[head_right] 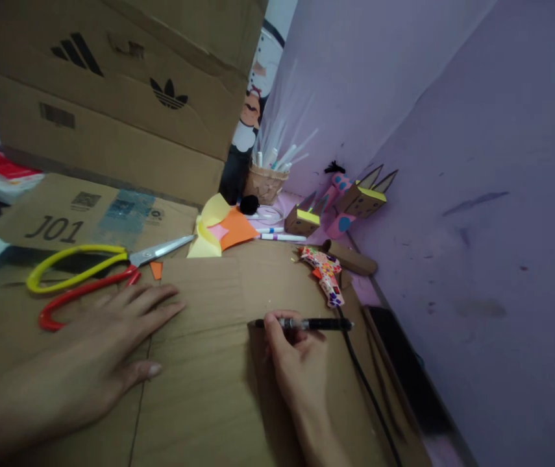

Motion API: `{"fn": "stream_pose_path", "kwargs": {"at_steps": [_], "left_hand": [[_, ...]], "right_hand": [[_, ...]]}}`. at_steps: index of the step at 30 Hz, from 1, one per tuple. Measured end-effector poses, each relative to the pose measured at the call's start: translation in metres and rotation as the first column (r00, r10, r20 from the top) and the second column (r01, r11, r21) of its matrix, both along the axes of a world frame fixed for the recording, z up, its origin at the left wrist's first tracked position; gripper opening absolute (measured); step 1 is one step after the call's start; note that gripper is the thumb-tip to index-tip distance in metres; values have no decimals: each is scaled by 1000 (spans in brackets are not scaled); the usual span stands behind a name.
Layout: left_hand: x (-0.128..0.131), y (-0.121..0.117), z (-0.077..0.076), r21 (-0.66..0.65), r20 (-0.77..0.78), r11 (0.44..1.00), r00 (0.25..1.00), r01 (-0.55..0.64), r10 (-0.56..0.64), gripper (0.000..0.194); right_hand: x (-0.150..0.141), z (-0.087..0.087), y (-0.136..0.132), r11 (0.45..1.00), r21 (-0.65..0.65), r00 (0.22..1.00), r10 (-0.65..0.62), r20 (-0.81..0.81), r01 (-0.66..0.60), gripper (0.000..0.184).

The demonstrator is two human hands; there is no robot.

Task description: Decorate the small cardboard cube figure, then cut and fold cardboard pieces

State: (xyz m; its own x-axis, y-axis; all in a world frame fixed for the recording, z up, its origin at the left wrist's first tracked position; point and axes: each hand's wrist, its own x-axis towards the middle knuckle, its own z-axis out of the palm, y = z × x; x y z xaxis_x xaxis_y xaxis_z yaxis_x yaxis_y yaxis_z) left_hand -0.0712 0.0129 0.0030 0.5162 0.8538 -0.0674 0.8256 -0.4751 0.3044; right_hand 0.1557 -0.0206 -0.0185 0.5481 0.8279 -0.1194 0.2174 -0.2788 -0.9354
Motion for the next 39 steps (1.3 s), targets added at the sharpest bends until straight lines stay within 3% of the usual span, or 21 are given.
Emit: {"fn": "stream_pose_path", "kwargs": {"at_steps": [7,15,20,28,34,39], "left_hand": [[0,-1,1,4,-40,1000,999,1,0,57],[-1,0,-4,11,-39,1000,999,16,-15,58],[-1,1,-3,2,-14,1000,1000,11,-11,57],[-3,2,-7,-1,10,1000,1000,3,-3,58],[-1,1,-1,-45,-31,999,1000,0,-1,57],[0,1,-1,-55,-22,998,1000,-16,15,57]], "right_hand": [[9,1,-1,998,37,999,-42,6,42,34],[-10,0,-5,985,103,988,144,-52,-138,28],[-23,4,-3,977,59,975,207,-78,-203,28],[-6,3,-1,997,55,996,64,-61,-61,31],[6,-2,-1,999,47,997,3,-73,0,33],[10,-1,6,986,165,965,11,-263,34,34]]}}
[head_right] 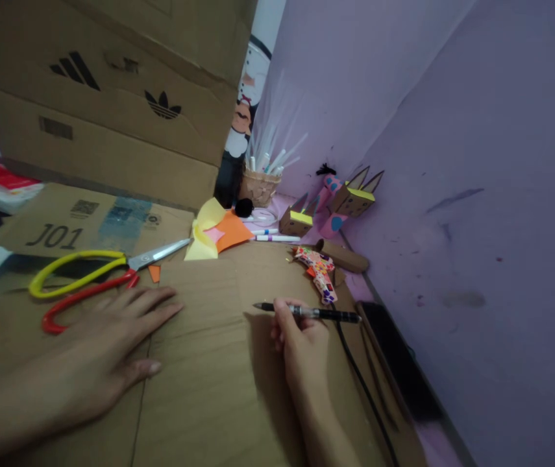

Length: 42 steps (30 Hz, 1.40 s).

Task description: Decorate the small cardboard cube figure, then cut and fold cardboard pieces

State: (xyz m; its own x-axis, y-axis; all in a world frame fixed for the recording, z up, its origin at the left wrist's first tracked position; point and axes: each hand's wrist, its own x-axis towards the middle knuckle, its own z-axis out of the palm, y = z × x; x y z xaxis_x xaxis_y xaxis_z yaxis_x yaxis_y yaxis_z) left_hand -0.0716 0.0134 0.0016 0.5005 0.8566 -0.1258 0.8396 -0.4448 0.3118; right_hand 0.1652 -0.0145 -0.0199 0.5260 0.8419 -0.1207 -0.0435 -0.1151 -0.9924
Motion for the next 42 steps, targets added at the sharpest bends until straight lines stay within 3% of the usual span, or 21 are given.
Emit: {"fn": "stream_pose_path", "kwargs": {"at_steps": [4,6,8,11,15,18,20,23,27,30,33,38,42], "left_hand": [[-1,-2,3,-7,63,1000,998,-18,19,54],[-4,-1,6,-12,131,998,989,-62,63,51],[-7,2,8,-3,215,991,968,-133,130,49],[-11,9,10,-15,293,972,929,-232,227,49],[-10,14,9,-77,317,960,906,-270,280,46],[-6,12,8,-83,291,958,913,-275,287,45],[-2,10,7,-129,310,943,890,-308,333,46],[5,7,4,-268,414,893,794,-361,445,54],[10,6,2,-486,567,803,574,-345,590,63],[12,6,6,-602,600,744,451,-288,660,59],[12,2,13,-698,635,712,388,-84,668,49],[17,-11,15,-842,534,477,271,251,801,53],[24,-16,17,-880,437,380,169,287,884,48]], "right_hand": [[-1,5,20,994,-20,948,98,-303,-109,35],[-2,9,32,982,-64,904,135,-405,-175,25],[-2,12,43,971,-92,878,157,-453,-221,9],[-1,15,54,954,-118,860,190,-473,-275,21],[0,16,52,934,-156,882,234,-409,-321,20],[-1,10,43,934,-187,930,248,-270,-303,9],[-3,3,37,940,-187,952,256,-166,-285,12],[-7,-6,32,941,-154,954,294,-68,-301,23],[-12,-4,27,917,-112,924,379,-50,-382,29],[-17,6,21,880,-86,882,458,-110,-467,15],[-20,14,17,866,24,846,494,-201,-500,15],[-20,21,16,887,199,834,460,-307,-416,18],[-20,25,15,868,214,747,495,-444,-447,18]]}}
